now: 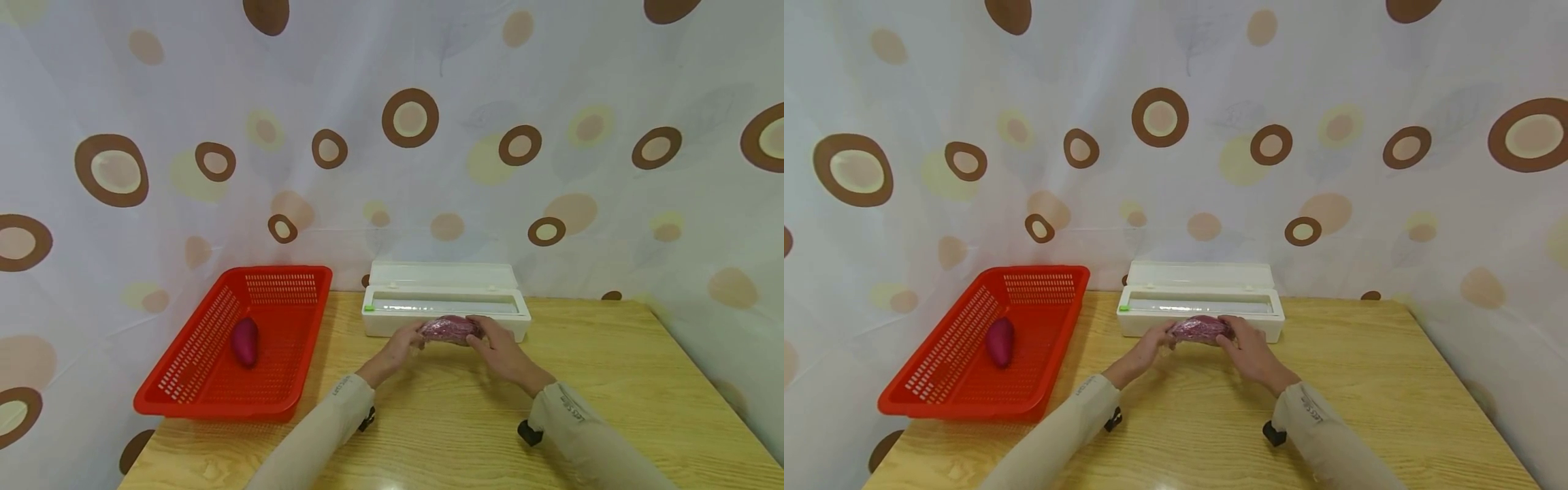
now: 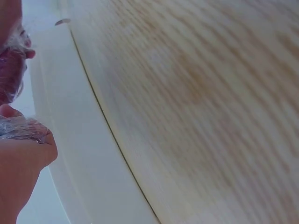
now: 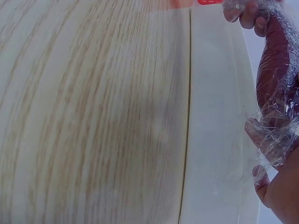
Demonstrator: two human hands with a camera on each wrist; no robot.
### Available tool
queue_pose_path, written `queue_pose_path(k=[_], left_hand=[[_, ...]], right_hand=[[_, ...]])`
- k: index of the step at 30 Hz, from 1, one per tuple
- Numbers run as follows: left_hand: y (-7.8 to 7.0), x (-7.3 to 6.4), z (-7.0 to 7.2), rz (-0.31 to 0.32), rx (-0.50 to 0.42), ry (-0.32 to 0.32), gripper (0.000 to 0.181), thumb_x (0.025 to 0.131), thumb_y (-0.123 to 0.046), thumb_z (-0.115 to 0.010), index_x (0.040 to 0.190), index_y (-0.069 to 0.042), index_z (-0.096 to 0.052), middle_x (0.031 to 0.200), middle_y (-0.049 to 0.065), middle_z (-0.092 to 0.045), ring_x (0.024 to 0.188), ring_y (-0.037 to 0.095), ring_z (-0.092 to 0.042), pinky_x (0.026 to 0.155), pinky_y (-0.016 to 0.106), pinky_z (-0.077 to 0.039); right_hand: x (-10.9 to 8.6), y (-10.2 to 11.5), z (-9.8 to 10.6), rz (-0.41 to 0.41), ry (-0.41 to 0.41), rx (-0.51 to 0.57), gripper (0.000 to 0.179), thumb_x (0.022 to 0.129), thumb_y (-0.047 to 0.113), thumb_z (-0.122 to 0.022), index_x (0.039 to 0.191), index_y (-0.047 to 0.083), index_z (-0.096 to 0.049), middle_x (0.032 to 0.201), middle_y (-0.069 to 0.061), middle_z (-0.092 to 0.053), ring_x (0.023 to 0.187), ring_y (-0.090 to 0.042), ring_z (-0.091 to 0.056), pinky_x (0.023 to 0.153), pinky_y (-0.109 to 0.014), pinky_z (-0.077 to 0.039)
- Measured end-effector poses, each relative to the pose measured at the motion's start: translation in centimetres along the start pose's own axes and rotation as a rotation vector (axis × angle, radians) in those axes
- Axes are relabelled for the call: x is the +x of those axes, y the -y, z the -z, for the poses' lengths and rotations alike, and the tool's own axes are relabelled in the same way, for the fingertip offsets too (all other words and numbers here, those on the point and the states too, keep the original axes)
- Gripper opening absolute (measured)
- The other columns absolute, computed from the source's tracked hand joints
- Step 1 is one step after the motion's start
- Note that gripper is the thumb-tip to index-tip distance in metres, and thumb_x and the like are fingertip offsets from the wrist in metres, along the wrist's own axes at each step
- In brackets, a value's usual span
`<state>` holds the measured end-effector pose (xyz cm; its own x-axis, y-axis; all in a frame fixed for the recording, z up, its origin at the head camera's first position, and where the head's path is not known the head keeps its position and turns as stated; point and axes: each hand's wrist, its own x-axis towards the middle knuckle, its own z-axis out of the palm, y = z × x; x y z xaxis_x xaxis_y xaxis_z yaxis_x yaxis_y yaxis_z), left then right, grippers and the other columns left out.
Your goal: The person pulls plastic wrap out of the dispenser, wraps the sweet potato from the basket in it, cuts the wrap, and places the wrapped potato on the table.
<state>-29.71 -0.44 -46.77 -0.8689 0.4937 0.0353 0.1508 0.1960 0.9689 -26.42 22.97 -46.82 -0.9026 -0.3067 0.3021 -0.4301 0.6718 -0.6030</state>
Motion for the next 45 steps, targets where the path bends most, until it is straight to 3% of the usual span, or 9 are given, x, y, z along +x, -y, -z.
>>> queue_pose_path(k=[5, 11, 18, 22, 27, 32, 35, 40, 45], left_hand=[[0.0, -0.1, 0.0, 0.006, -0.006, -0.095, 0.053, 0.082, -0.003, -0.036, 0.133, 0.001, -0.051, 0.122, 0.018, -0.059, 0.113, 0.031, -0.051, 0.098, 0.047, -0.036], [0.3, -0.1, 0.3, -0.082, 0.054, -0.162, 0.032, 0.092, -0.003, -0.048, 0.12, 0.001, -0.062, 0.116, 0.015, -0.061, 0.109, 0.028, -0.054, 0.096, 0.046, -0.04], [0.7, 0.0, 0.6, -0.087, 0.17, -0.28, 0.019, 0.092, -0.015, -0.062, 0.109, -0.007, -0.068, 0.092, 0.004, -0.055, 0.082, 0.016, -0.051, 0.07, 0.031, -0.046], [0.3, 0.2, 0.2, -0.049, 0.111, -0.243, 0.025, 0.096, -0.003, -0.05, 0.117, 0.002, -0.062, 0.091, 0.007, -0.062, 0.083, 0.02, -0.061, 0.07, 0.028, -0.052], [-0.5, 0.3, -0.3, 0.047, -0.052, -0.196, 0.037, 0.09, 0.003, -0.038, 0.122, 0.007, -0.057, 0.097, 0.012, -0.063, 0.087, 0.022, -0.063, 0.079, 0.035, -0.052], [-0.5, 0.2, -0.3, 0.071, -0.144, -0.145, 0.033, 0.098, -0.023, -0.05, 0.114, 0.004, -0.061, 0.093, 0.009, -0.065, 0.084, 0.018, -0.064, 0.079, 0.033, -0.053], [-0.3, 0.2, -0.3, 0.085, -0.148, -0.133, 0.04, 0.093, -0.036, -0.059, 0.109, 0.001, -0.063, 0.09, 0.006, -0.065, 0.082, 0.015, -0.063, 0.079, 0.031, -0.053], [-0.1, 0.4, -0.2, 0.107, -0.179, -0.16, 0.037, 0.091, -0.036, -0.062, 0.105, -0.002, -0.064, 0.092, 0.006, -0.065, 0.085, 0.015, -0.062, 0.08, 0.029, -0.052], [-0.2, 0.6, 0.0, 0.09, -0.263, -0.222, 0.035, 0.091, -0.026, -0.063, 0.111, 0.004, -0.061, 0.097, 0.01, -0.063, 0.09, 0.018, -0.063, 0.084, 0.03, -0.051]], right_hand=[[0.0, 0.2, -0.1, 0.023, -0.007, -0.002, 0.047, 0.101, 0.025, -0.046, 0.137, -0.004, -0.04, 0.128, -0.021, -0.051, 0.108, -0.034, -0.054, 0.092, -0.058, -0.034], [0.0, 0.5, -0.1, 0.068, -0.032, -0.013, 0.047, 0.1, 0.024, -0.048, 0.137, -0.005, -0.039, 0.123, -0.02, -0.053, 0.1, -0.03, -0.056, 0.088, -0.057, -0.037], [0.0, 0.7, 0.0, 0.104, -0.078, -0.061, 0.046, 0.099, 0.02, -0.051, 0.134, -0.006, -0.041, 0.118, -0.02, -0.053, 0.097, -0.029, -0.054, 0.086, -0.055, -0.038], [0.2, 0.7, -0.1, 0.109, -0.11, -0.087, 0.045, 0.098, 0.02, -0.052, 0.133, -0.006, -0.043, 0.114, -0.018, -0.055, 0.096, -0.028, -0.055, 0.086, -0.055, -0.036], [0.4, 0.6, -0.2, 0.109, -0.13, -0.129, 0.044, 0.095, 0.02, -0.057, 0.132, -0.004, -0.046, 0.112, -0.015, -0.057, 0.093, -0.026, -0.056, 0.09, -0.06, -0.029], [0.4, 1.0, -0.3, 0.117, -0.132, -0.153, 0.045, 0.094, 0.02, -0.06, 0.131, -0.002, -0.049, 0.115, -0.016, -0.058, 0.096, -0.027, -0.056, 0.089, -0.058, -0.029], [0.4, 1.0, -0.3, 0.113, -0.131, -0.152, 0.048, 0.093, 0.021, -0.06, 0.133, -0.003, -0.047, 0.12, -0.019, -0.057, 0.104, -0.032, -0.054, 0.089, -0.056, -0.029], [0.4, 0.7, -0.6, 0.101, -0.171, -0.185, 0.053, 0.092, 0.02, -0.061, 0.136, -0.005, -0.043, 0.13, -0.024, -0.049, 0.118, -0.04, -0.044, 0.09, -0.059, -0.027], [0.5, 0.4, -0.8, 0.117, -0.265, -0.246, 0.053, 0.089, 0.015, -0.064, 0.133, -0.008, -0.046, 0.138, -0.028, -0.04, 0.127, -0.043, -0.033, 0.092, -0.064, -0.023]])
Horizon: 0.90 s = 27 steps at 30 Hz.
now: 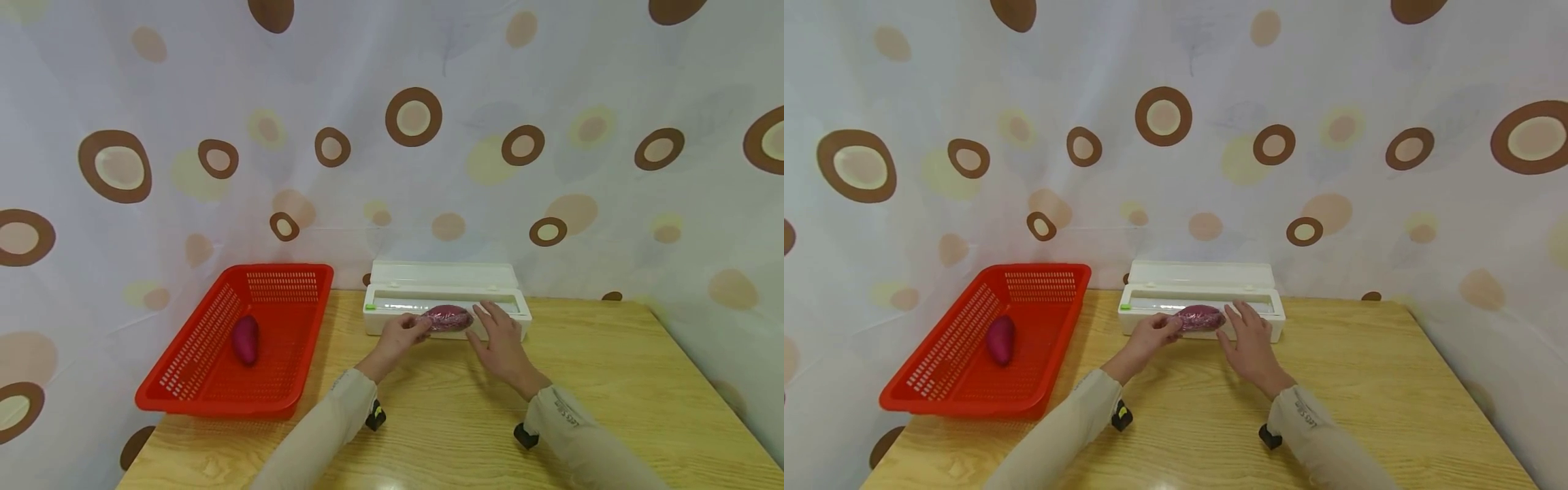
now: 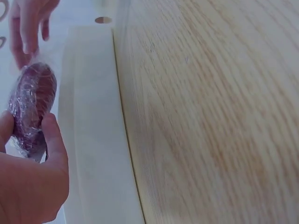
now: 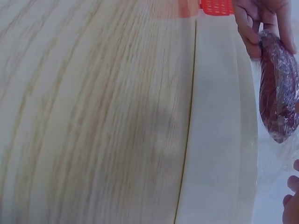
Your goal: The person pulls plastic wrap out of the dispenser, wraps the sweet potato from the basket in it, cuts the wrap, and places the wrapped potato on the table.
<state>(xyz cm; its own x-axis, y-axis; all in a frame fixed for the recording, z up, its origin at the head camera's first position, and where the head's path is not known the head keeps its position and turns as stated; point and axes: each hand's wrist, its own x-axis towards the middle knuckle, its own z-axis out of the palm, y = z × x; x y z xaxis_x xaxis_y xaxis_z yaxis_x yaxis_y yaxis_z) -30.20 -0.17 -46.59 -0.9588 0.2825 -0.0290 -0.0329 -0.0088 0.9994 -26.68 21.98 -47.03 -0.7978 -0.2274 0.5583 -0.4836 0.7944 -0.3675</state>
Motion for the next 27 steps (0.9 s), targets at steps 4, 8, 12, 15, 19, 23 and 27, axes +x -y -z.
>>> queue_pose_path(k=[4, 8, 12, 15, 19, 23, 27], left_hand=[[-0.3, -0.1, 0.0, -0.025, 0.071, -0.051, 0.04, 0.09, -0.027, -0.065, 0.117, 0.002, -0.062, 0.1, 0.008, -0.063, 0.091, 0.016, -0.059, 0.087, 0.037, -0.049], [-0.5, -0.2, 0.1, -0.035, 0.146, -0.076, 0.041, 0.088, -0.031, -0.068, 0.117, -0.001, -0.064, 0.101, 0.006, -0.063, 0.091, 0.014, -0.055, 0.088, 0.041, -0.047], [-0.5, -0.2, 0.2, -0.023, 0.116, -0.049, 0.04, 0.088, -0.028, -0.068, 0.115, 0.001, -0.064, 0.101, 0.007, -0.065, 0.091, 0.016, -0.057, 0.089, 0.043, -0.047], [-0.6, -0.1, 0.2, -0.003, 0.06, -0.024, 0.039, 0.088, -0.025, -0.068, 0.115, 0.003, -0.064, 0.102, 0.009, -0.065, 0.092, 0.017, -0.059, 0.089, 0.041, -0.048], [-0.8, -0.2, 0.3, 0.027, -0.005, 0.003, 0.038, 0.088, -0.021, -0.068, 0.116, 0.005, -0.062, 0.103, 0.01, -0.063, 0.095, 0.019, -0.061, 0.088, 0.036, -0.049], [-1.0, -0.4, 0.3, 0.041, -0.007, 0.053, 0.036, 0.089, -0.019, -0.067, 0.115, 0.005, -0.062, 0.102, 0.01, -0.063, 0.095, 0.02, -0.062, 0.089, 0.036, -0.048], [-1.1, -0.5, 0.1, 0.045, -0.002, 0.1, 0.036, 0.09, -0.019, -0.066, 0.116, 0.005, -0.06, 0.104, 0.01, -0.063, 0.096, 0.019, -0.062, 0.089, 0.032, -0.048]], right_hand=[[0.1, 0.5, 0.0, 0.036, -0.036, 0.01, 0.05, 0.088, 0.01, -0.063, 0.13, -0.013, -0.047, 0.135, -0.029, -0.042, 0.125, -0.044, -0.036, 0.095, -0.065, -0.026], [0.2, 1.0, 0.1, 0.011, 0.019, 0.083, 0.051, 0.093, 0.011, -0.058, 0.133, -0.015, -0.041, 0.137, -0.031, -0.04, 0.125, -0.045, -0.037, 0.099, -0.06, -0.03], [0.3, 1.2, 0.2, -0.1, 0.095, 0.198, 0.053, 0.099, 0.017, -0.048, 0.14, -0.012, -0.031, 0.142, -0.03, -0.034, 0.125, -0.045, -0.039, 0.101, -0.055, -0.032], [0.4, 1.3, 0.3, -0.165, 0.125, 0.307, 0.053, 0.102, 0.018, -0.042, 0.142, -0.012, -0.026, 0.144, -0.029, -0.031, 0.124, -0.044, -0.04, 0.1, -0.052, -0.035], [0.7, 1.6, 0.7, -0.262, 0.142, 0.442, 0.052, 0.103, 0.019, -0.038, 0.143, -0.011, -0.023, 0.145, -0.03, -0.029, 0.127, -0.044, -0.037, 0.101, -0.05, -0.035], [1.0, 1.9, 1.1, -0.407, 0.178, 0.557, 0.052, 0.104, 0.022, -0.036, 0.146, -0.006, -0.023, 0.144, -0.028, -0.032, 0.129, -0.041, -0.035, 0.104, -0.05, -0.031], [1.4, 2.0, 1.2, -0.524, 0.187, 0.736, 0.048, 0.105, 0.019, -0.032, 0.145, -0.007, -0.024, 0.144, -0.027, -0.032, 0.131, -0.037, -0.033, 0.105, -0.046, -0.031]])
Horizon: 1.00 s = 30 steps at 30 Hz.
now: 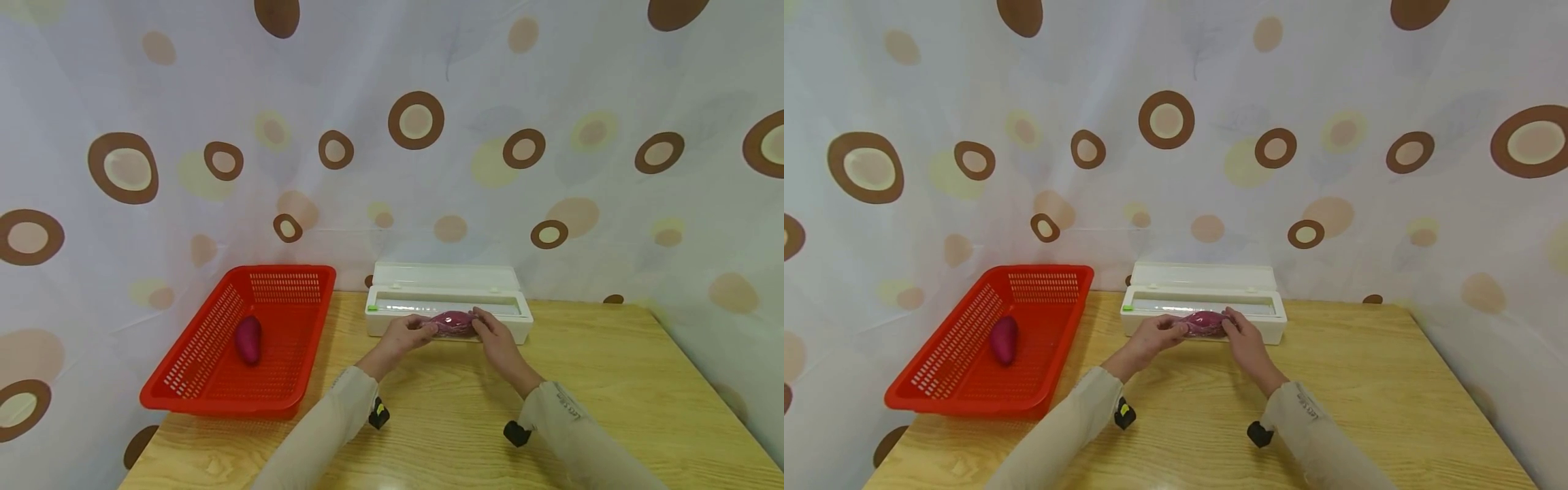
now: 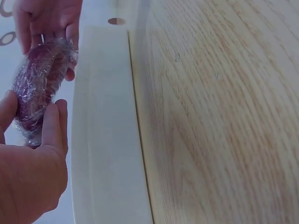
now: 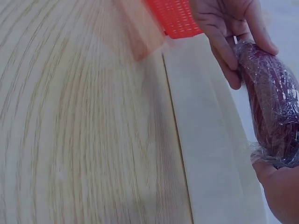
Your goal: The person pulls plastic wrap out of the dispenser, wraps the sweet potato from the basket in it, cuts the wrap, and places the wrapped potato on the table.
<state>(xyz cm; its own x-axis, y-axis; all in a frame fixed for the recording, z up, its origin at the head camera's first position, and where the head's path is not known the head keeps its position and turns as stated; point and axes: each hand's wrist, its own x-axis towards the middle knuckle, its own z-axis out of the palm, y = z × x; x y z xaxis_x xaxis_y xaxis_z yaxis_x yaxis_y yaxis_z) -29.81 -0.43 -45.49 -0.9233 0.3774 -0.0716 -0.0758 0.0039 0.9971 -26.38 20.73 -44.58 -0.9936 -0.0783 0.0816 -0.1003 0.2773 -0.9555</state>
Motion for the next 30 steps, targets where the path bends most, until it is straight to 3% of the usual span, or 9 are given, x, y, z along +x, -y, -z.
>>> queue_pose_path(k=[4, 8, 11, 14, 16, 19, 21, 24, 30], left_hand=[[0.2, 0.1, -0.2, 0.004, -0.04, 0.017, 0.035, 0.091, -0.014, -0.064, 0.118, 0.007, -0.057, 0.106, 0.013, -0.062, 0.098, 0.02, -0.062, 0.089, 0.031, -0.048], [0.1, 0.0, -0.3, -0.002, -0.064, 0.021, 0.034, 0.092, -0.01, -0.061, 0.119, 0.01, -0.055, 0.105, 0.013, -0.062, 0.099, 0.021, -0.062, 0.089, 0.031, -0.048], [0.1, -0.2, -0.3, -0.021, -0.064, 0.032, 0.034, 0.093, -0.009, -0.06, 0.12, 0.01, -0.054, 0.105, 0.013, -0.062, 0.099, 0.022, -0.062, 0.089, 0.032, -0.048], [0.2, -0.2, -0.2, -0.029, -0.07, 0.044, 0.034, 0.093, -0.009, -0.061, 0.12, 0.01, -0.053, 0.105, 0.013, -0.061, 0.1, 0.021, -0.061, 0.09, 0.032, -0.048], [0.3, -0.1, -0.1, -0.023, -0.08, 0.05, 0.033, 0.093, -0.009, -0.061, 0.119, 0.009, -0.054, 0.104, 0.011, -0.062, 0.099, 0.02, -0.062, 0.09, 0.031, -0.048], [0.5, 0.0, 0.0, -0.021, -0.096, 0.059, 0.033, 0.093, -0.009, -0.06, 0.12, 0.008, -0.054, 0.105, 0.012, -0.061, 0.1, 0.021, -0.062, 0.09, 0.031, -0.048], [0.6, 0.1, 0.0, -0.022, -0.098, 0.061, 0.033, 0.093, -0.008, -0.06, 0.121, 0.008, -0.054, 0.106, 0.013, -0.061, 0.099, 0.021, -0.062, 0.089, 0.031, -0.048], [0.6, -0.1, -0.1, -0.024, -0.098, 0.056, 0.035, 0.092, -0.008, -0.061, 0.122, 0.009, -0.053, 0.108, 0.014, -0.06, 0.097, 0.02, -0.061, 0.089, 0.031, -0.048], [0.8, 0.1, -0.3, -0.027, -0.083, 0.04, 0.036, 0.092, -0.008, -0.061, 0.122, 0.01, -0.053, 0.111, 0.016, -0.06, 0.097, 0.018, -0.061, 0.09, 0.031, -0.048]], right_hand=[[0.2, -0.1, 0.0, -0.041, 0.002, 0.17, 0.046, 0.105, 0.016, -0.027, 0.143, -0.009, -0.027, 0.145, -0.025, -0.03, 0.127, -0.028, -0.037, 0.101, -0.031, -0.037], [0.3, -0.5, 0.2, -0.049, -0.012, 0.208, 0.044, 0.105, 0.014, -0.024, 0.14, -0.01, -0.034, 0.142, -0.025, -0.034, 0.11, -0.012, -0.047, 0.089, -0.02, -0.043], [0.3, -0.7, 0.4, -0.051, -0.044, 0.183, 0.041, 0.103, 0.009, -0.026, 0.138, -0.01, -0.038, 0.141, -0.025, -0.037, 0.109, -0.011, -0.049, 0.089, -0.023, -0.044], [0.3, -0.8, 0.5, -0.062, -0.102, 0.099, 0.038, 0.103, 0.01, -0.034, 0.135, -0.007, -0.044, 0.139, -0.023, -0.042, 0.117, -0.021, -0.047, 0.093, -0.031, -0.043], [0.3, -1.0, 0.6, -0.07, -0.156, 0.038, 0.037, 0.102, 0.014, -0.042, 0.133, -0.004, -0.05, 0.136, -0.021, -0.046, 0.118, -0.027, -0.046, 0.088, -0.033, -0.045], [0.3, -1.4, 0.8, -0.079, -0.235, -0.03, 0.035, 0.098, 0.021, -0.052, 0.125, -0.002, -0.058, 0.123, -0.019, -0.056, 0.104, -0.025, -0.054, 0.078, -0.033, -0.048], [0.3, -1.5, 0.8, -0.09, -0.264, -0.017, 0.034, 0.097, 0.02, -0.055, 0.12, -0.003, -0.061, 0.116, -0.019, -0.059, 0.092, -0.018, -0.058, 0.073, -0.03, -0.051], [0.2, -1.3, 0.7, -0.108, -0.257, 0.041, 0.032, 0.098, 0.013, -0.052, 0.121, -0.008, -0.059, 0.114, -0.024, -0.06, 0.081, -0.008, -0.061, 0.077, -0.032, -0.053], [0.2, -0.9, 0.3, -0.161, -0.178, 0.217, 0.038, 0.101, 0.009, -0.041, 0.129, -0.016, -0.046, 0.124, -0.033, -0.05, 0.085, -0.007, -0.062, 0.081, -0.031, -0.052]])
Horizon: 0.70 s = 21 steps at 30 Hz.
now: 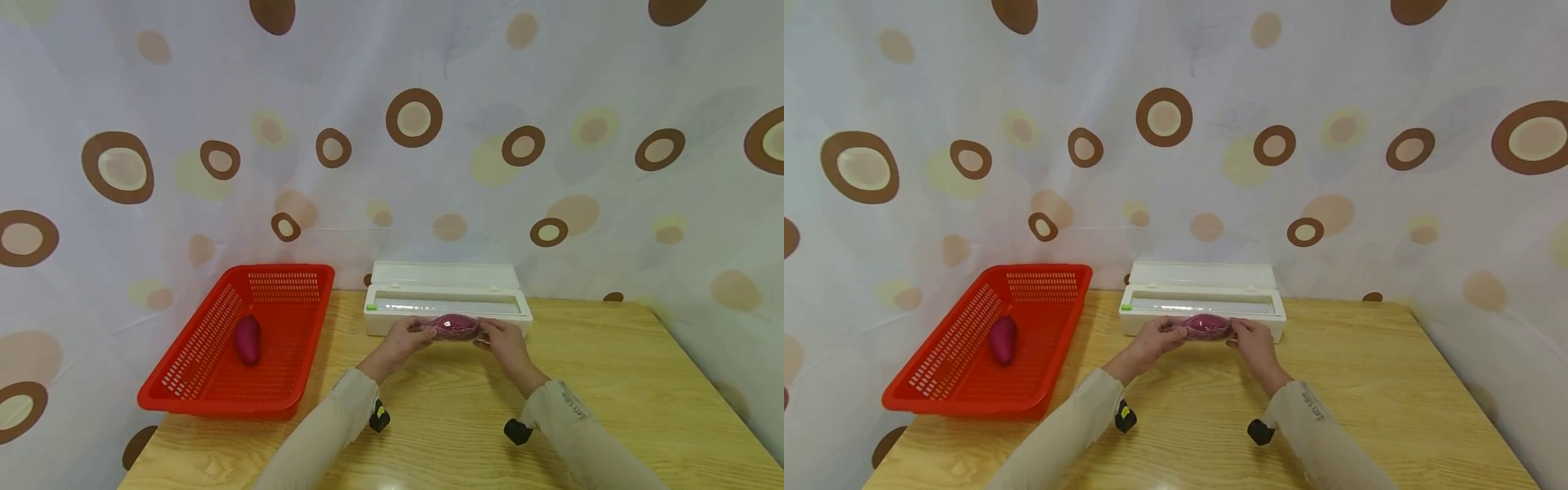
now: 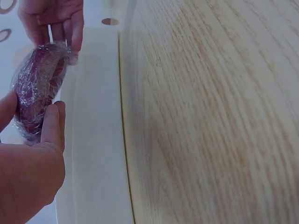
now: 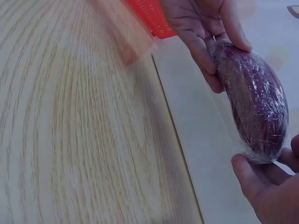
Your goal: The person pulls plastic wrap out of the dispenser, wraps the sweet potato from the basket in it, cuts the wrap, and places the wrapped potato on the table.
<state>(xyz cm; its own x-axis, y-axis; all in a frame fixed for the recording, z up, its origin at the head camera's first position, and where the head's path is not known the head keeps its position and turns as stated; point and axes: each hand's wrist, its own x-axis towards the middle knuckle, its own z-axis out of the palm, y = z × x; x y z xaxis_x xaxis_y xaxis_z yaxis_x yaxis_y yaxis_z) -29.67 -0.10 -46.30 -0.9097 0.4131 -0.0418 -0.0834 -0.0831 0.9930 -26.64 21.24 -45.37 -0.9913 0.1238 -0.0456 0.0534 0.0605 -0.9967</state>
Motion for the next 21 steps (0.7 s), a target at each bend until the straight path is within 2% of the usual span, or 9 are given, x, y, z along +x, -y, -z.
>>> queue_pose_path(k=[4, 8, 12, 15, 18, 21], left_hand=[[-0.06, -0.13, -0.05, 0.024, 0.028, 0.002, 0.035, 0.092, -0.008, -0.061, 0.122, 0.007, -0.053, 0.111, 0.014, -0.06, 0.096, 0.016, -0.06, 0.09, 0.032, -0.048], [-0.08, -0.11, -0.02, 0.05, 0.029, 0.028, 0.036, 0.092, -0.009, -0.061, 0.124, 0.006, -0.051, 0.114, 0.014, -0.058, 0.098, 0.018, -0.059, 0.091, 0.033, -0.048], [-0.01, 0.03, 0.1, 0.046, 0.025, 0.056, 0.043, 0.092, -0.008, -0.06, 0.13, 0.008, -0.046, 0.12, 0.018, -0.056, 0.103, 0.022, -0.059, 0.091, 0.035, -0.047], [-0.05, 0.06, 0.12, 0.044, 0.036, 0.083, 0.042, 0.093, -0.007, -0.059, 0.129, 0.01, -0.048, 0.12, 0.02, -0.057, 0.103, 0.022, -0.059, 0.092, 0.036, -0.047], [-0.12, 0.04, 0.07, 0.055, 0.046, 0.101, 0.037, 0.093, -0.007, -0.059, 0.126, 0.009, -0.053, 0.116, 0.018, -0.06, 0.1, 0.02, -0.06, 0.092, 0.036, -0.047], [-0.07, 0.15, 0.04, 0.071, 0.052, 0.101, 0.036, 0.093, -0.008, -0.059, 0.125, 0.007, -0.055, 0.113, 0.016, -0.062, 0.098, 0.019, -0.06, 0.092, 0.035, -0.047]], right_hand=[[0.08, -0.07, 0.01, -0.046, 0.053, 0.105, 0.045, 0.102, 0.017, -0.042, 0.133, -0.016, -0.041, 0.114, -0.024, -0.057, 0.084, -0.007, -0.063, 0.081, -0.029, -0.052], [0.34, -0.36, 0.05, -0.071, 0.061, 0.147, 0.048, 0.101, 0.02, -0.045, 0.134, -0.015, -0.04, 0.099, -0.009, -0.061, 0.077, -0.005, -0.063, 0.075, -0.022, -0.052], [0.46, -0.58, 0.15, -0.095, 0.085, 0.139, 0.047, 0.102, 0.019, -0.042, 0.136, -0.014, -0.038, 0.107, -0.012, -0.059, 0.08, -0.005, -0.062, 0.077, -0.021, -0.052], [0.41, -0.49, 0.27, -0.118, 0.113, 0.153, 0.049, 0.103, 0.02, -0.04, 0.138, -0.013, -0.035, 0.11, -0.012, -0.059, 0.083, -0.005, -0.061, 0.079, -0.024, -0.051], [0.38, -0.4, 0.44, -0.139, 0.144, 0.2, 0.049, 0.102, 0.021, -0.042, 0.138, -0.012, -0.035, 0.102, -0.006, -0.062, 0.084, -0.006, -0.061, 0.08, -0.025, -0.051], [0.45, -0.5, 0.57, -0.149, 0.162, 0.241, 0.045, 0.101, 0.021, -0.045, 0.134, -0.01, -0.043, 0.093, -0.001, -0.064, 0.083, -0.007, -0.062, 0.078, -0.025, -0.052]])
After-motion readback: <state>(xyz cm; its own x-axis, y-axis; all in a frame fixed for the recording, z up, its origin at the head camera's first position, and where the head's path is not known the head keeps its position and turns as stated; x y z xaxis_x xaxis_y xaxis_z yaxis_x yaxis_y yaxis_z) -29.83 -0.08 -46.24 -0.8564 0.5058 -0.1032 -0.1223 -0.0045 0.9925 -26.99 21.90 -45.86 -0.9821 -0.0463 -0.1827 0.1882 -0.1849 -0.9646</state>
